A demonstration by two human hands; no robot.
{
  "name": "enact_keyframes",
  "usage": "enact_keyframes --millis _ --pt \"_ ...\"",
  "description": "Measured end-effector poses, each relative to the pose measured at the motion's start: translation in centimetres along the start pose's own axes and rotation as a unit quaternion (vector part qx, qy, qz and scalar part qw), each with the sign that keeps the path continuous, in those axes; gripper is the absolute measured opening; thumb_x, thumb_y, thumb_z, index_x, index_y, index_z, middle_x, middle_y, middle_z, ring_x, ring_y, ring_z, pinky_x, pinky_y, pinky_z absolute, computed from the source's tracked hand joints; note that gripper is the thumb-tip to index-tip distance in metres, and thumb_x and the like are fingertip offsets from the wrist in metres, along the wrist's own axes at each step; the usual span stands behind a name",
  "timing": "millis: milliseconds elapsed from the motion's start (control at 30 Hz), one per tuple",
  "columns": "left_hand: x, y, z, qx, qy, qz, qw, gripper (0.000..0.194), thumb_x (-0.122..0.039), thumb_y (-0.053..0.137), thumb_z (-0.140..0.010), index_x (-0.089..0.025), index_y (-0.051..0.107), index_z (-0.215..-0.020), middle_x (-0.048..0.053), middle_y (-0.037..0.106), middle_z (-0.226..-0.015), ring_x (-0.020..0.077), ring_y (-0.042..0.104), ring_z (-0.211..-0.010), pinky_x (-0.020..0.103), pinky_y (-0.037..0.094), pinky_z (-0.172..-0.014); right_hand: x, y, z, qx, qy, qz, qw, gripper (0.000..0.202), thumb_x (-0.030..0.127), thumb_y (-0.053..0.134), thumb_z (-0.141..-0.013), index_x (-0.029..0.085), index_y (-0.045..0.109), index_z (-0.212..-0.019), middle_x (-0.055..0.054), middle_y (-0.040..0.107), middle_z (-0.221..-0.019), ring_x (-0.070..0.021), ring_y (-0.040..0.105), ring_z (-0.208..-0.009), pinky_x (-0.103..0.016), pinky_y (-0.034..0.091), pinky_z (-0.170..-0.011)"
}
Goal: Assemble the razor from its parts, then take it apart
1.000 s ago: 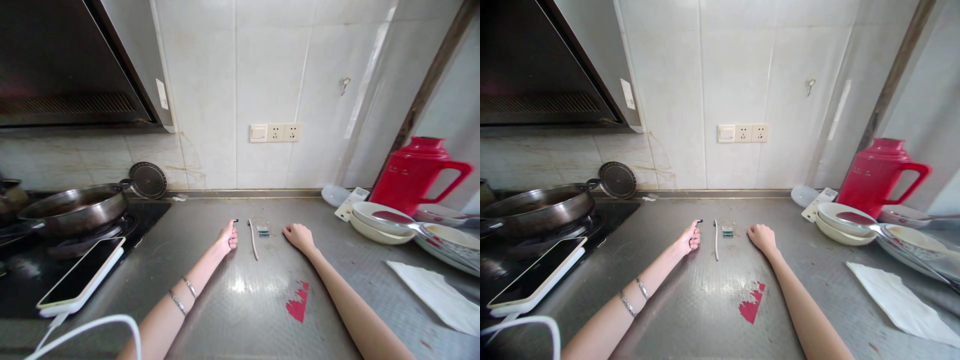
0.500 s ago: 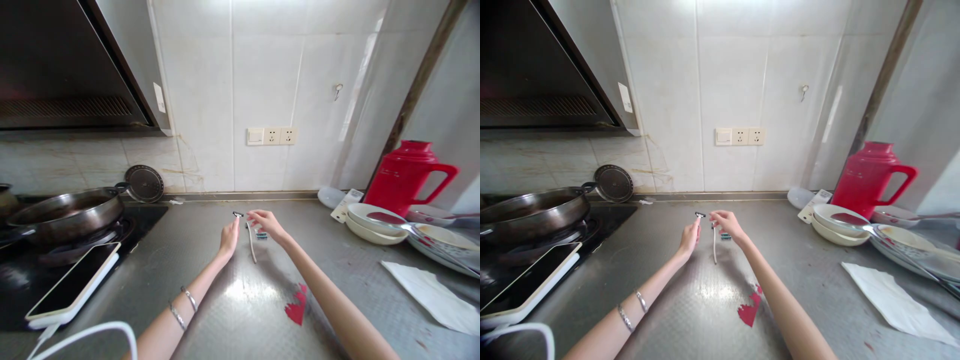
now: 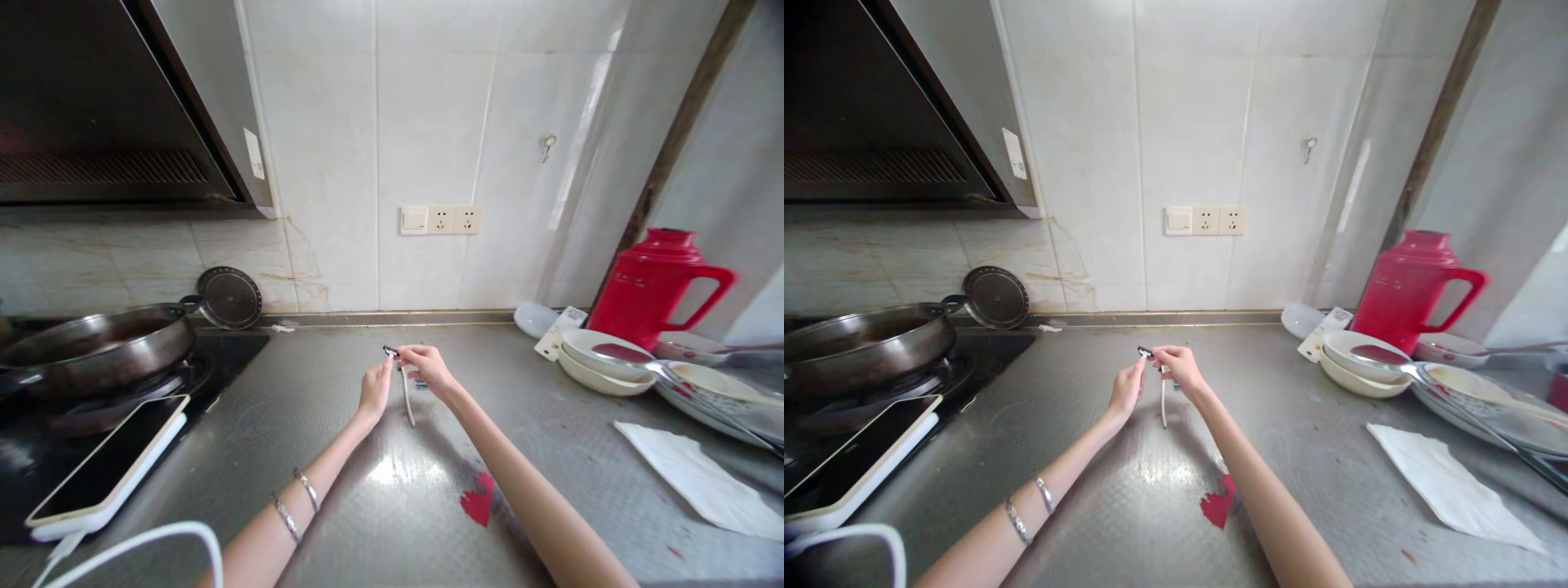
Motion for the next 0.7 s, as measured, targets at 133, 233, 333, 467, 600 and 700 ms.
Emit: enact_keyframes --millis 133,233,333,467,600,700 --pt "0.05 -0.01 0.07 0.002 0.010 -0.010 1.000 0.049 -0.059 0.035 -0.078 -0.019 0.034 -0.050 -0.004 0.031 -0.044 0.0091 0.031 -0.043 0.023 0.021 -0.043 -0.50 -0.03 -0.17 -0.008 -0.002 -0.006 1.000 0.031 0.041 0.062 -0.065 0.016 0.069 -0.082 -0.007 0.067 -0.083 -0.0121 0.058 -0.069 -0.015 0.041 -0.044" --pt "0.02 0.02 0.14 0.002 0.013 -0.012 1.000 0.048 -0.059 0.034 -0.078 -0.019 0.035 -0.051 -0.004 0.031 -0.045 0.0091 0.031 -0.043 0.022 0.021 -0.043 -0.77 0.01 -0.18 -0.014 -0.005 -0.016 1.000 0.031 0.040 0.062 -0.064 0.016 0.069 -0.082 -0.007 0.067 -0.082 -0.0116 0.057 -0.068 -0.015 0.041 -0.045" --pt "-0.08 0.05 0.25 -0.004 0.008 -0.015 1.000 0.048 -0.059 0.034 -0.078 -0.019 0.034 -0.051 -0.004 0.030 -0.045 0.0091 0.031 -0.044 0.022 0.021 -0.043 -0.83 0.13 -0.05 -0.017 -0.009 -0.023 1.000 0.030 0.039 0.063 -0.065 0.016 0.069 -0.083 -0.006 0.067 -0.082 -0.0111 0.056 -0.068 -0.015 0.041 -0.045" --pt "-0.25 0.11 0.29 -0.003 0.008 -0.011 1.000 0.049 -0.059 0.033 -0.079 -0.020 0.032 -0.050 -0.004 0.030 -0.043 0.0094 0.032 -0.043 0.023 0.021 -0.043 -0.63 0.32 0.27 -0.027 -0.018 -0.023 0.999 0.031 0.041 0.062 -0.065 0.016 0.069 -0.082 -0.006 0.067 -0.080 -0.0114 0.055 -0.068 -0.016 0.041 -0.046" --pt "-0.34 0.15 0.23 0.008 0.011 -0.007 1.000 0.049 -0.059 0.034 -0.078 -0.020 0.031 -0.049 -0.004 0.028 -0.041 0.0093 0.030 -0.042 0.023 0.019 -0.043 -0.35 0.38 0.49 -0.036 -0.043 -0.001 0.998 0.034 0.045 0.062 -0.064 0.015 0.070 -0.081 -0.007 0.067 -0.079 -0.0122 0.055 -0.067 -0.017 0.041 -0.046" --pt "-0.37 0.14 0.27 0.013 0.014 -0.006 1.000 0.050 -0.060 0.033 -0.078 -0.020 0.031 -0.048 -0.004 0.027 -0.040 0.0090 0.029 -0.041 0.023 0.019 -0.042 -0.30 0.35 0.51 -0.039 -0.052 0.014 0.998 0.036 0.045 0.063 -0.064 0.015 0.070 -0.081 -0.007 0.067 -0.078 -0.0129 0.054 -0.067 -0.018 0.042 -0.045"
Point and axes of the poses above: each hand's wrist, its own z-axis away from the middle knuckle, its own y-axis out of the palm, x = y × z, the point moved 1 cm from there along -z, towards the middle knuckle
